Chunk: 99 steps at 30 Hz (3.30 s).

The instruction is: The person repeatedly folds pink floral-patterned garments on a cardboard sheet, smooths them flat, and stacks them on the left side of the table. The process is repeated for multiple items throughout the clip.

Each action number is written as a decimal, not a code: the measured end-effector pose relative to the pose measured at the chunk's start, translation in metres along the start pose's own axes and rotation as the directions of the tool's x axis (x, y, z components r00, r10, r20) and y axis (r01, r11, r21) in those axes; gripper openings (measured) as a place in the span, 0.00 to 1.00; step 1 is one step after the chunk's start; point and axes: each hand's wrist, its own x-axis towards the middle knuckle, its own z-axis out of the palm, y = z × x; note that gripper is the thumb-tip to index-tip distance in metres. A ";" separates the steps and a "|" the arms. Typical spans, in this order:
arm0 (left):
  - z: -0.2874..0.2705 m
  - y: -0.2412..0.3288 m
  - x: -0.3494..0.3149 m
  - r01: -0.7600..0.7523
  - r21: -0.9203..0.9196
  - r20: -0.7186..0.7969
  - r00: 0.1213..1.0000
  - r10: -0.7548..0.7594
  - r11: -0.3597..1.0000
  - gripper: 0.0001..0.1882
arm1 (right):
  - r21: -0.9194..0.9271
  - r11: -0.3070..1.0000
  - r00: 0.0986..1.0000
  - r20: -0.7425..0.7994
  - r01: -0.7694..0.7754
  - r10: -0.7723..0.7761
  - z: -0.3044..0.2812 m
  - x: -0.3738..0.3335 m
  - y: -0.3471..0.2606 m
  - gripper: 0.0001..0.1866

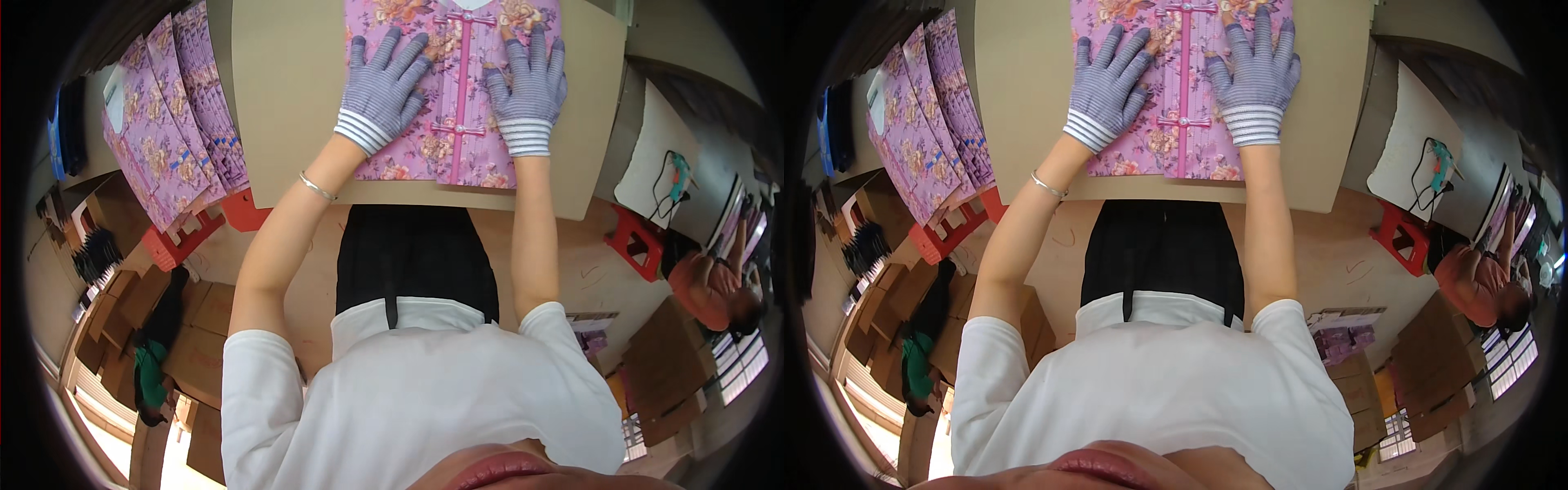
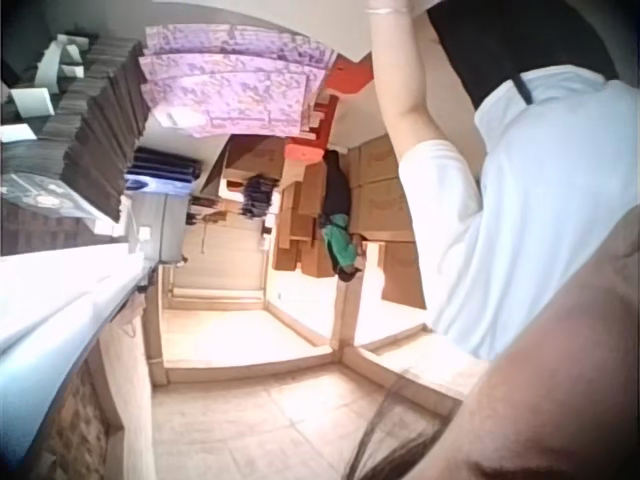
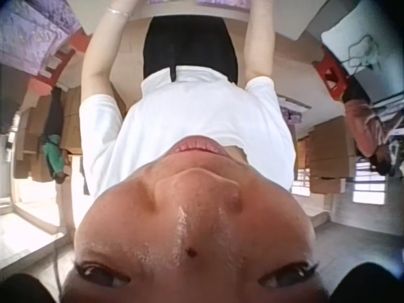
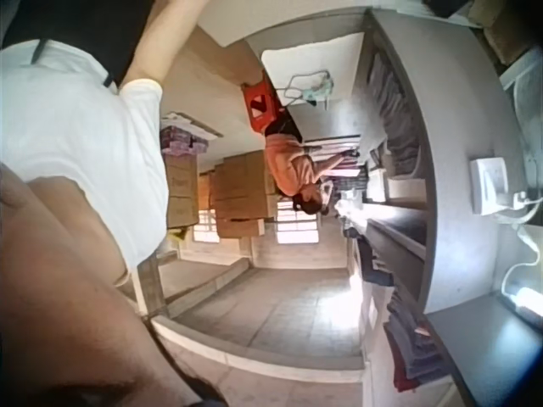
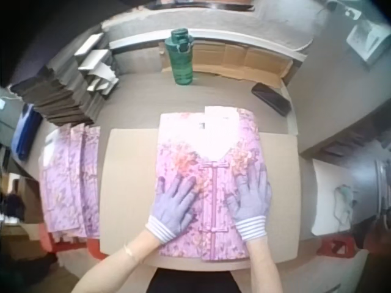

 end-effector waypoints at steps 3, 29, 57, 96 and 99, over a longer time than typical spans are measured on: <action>-0.001 0.002 0.002 0.018 -0.012 0.045 0.999 -0.017 1.000 0.27 | -0.093 0.995 0.999 0.033 -0.022 0.025 0.003 0.002 -0.008 0.32; -0.010 0.006 0.014 -0.040 -0.110 -0.014 0.999 0.039 0.993 0.32 | -0.085 0.994 0.992 0.105 -0.067 0.075 -0.005 0.003 -0.031 0.28; -0.010 0.009 0.004 -0.157 -0.092 -0.002 0.987 0.158 0.983 0.27 | 0.029 0.988 0.953 0.258 0.154 -0.156 -0.013 -0.030 -0.011 0.29; -0.018 0.039 -0.055 -0.238 -0.237 0.147 0.949 0.277 0.942 0.26 | 0.465 0.815 0.807 0.297 0.345 -0.511 -0.050 -0.133 -0.005 0.31; -0.010 0.039 -0.058 -0.235 -0.253 0.136 0.952 0.275 0.938 0.25 | 0.410 0.807 0.780 0.287 0.424 -0.556 -0.038 -0.086 0.009 0.33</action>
